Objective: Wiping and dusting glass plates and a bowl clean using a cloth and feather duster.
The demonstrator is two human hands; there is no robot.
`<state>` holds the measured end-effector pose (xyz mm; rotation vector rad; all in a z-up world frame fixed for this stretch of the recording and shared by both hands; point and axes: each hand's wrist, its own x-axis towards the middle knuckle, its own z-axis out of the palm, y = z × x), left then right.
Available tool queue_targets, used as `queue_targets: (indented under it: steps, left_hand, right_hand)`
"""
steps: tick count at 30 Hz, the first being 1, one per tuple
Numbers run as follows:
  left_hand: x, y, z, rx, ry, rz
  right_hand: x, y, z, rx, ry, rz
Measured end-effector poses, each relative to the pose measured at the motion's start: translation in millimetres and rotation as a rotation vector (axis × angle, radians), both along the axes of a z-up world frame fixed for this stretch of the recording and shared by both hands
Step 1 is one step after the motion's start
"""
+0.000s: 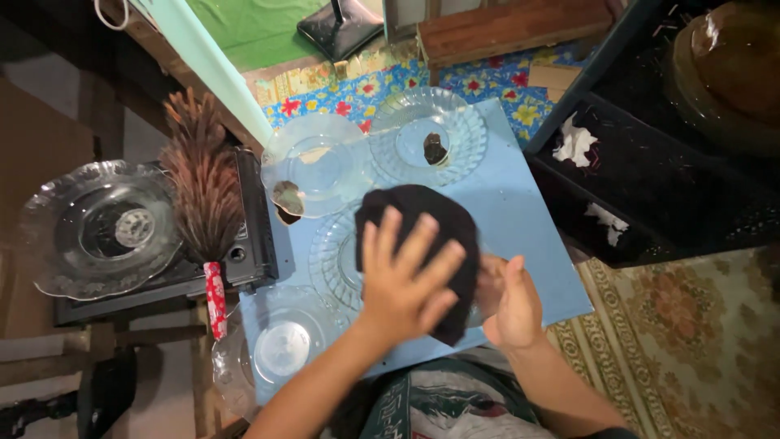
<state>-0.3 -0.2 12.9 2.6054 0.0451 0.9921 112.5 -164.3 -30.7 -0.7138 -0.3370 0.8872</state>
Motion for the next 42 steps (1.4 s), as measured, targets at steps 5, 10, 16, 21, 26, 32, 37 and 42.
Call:
queue_targets:
  steps: [5,10,16,21,26,32,37,42]
  left_hand:
    - [-1,5,0,0.183,0.077,-0.150]
    - [5,14,22,-0.049,-0.069,-0.038]
    - [0,-9,-2,0.195,-0.019,-0.095]
    - [5,12,11,-0.047,-0.043,-0.026]
    - [3,-7,0,0.149,-0.082,-0.082]
    - [8,17,11,-0.084,-0.043,-0.065]
    - [2,-11,-4,0.182,-0.076,-0.094]
    - [14,30,6,0.090,-0.053,-0.183]
  right_hand:
    - [-2,4,-4,-0.175,0.084,-0.116]
    - [4,-14,-42,0.000,-0.025,0.008]
    - [-3,6,20,-0.167,0.083,-0.114]
    - [4,-19,-44,-0.188,-0.071,-0.090]
    - [3,2,-3,-0.172,0.084,-0.128]
    - [11,-17,-48,-0.085,-0.108,-0.022]
    - [5,0,-6,-0.161,0.105,-0.154]
    - [7,-4,-3,-0.164,0.004,-0.099]
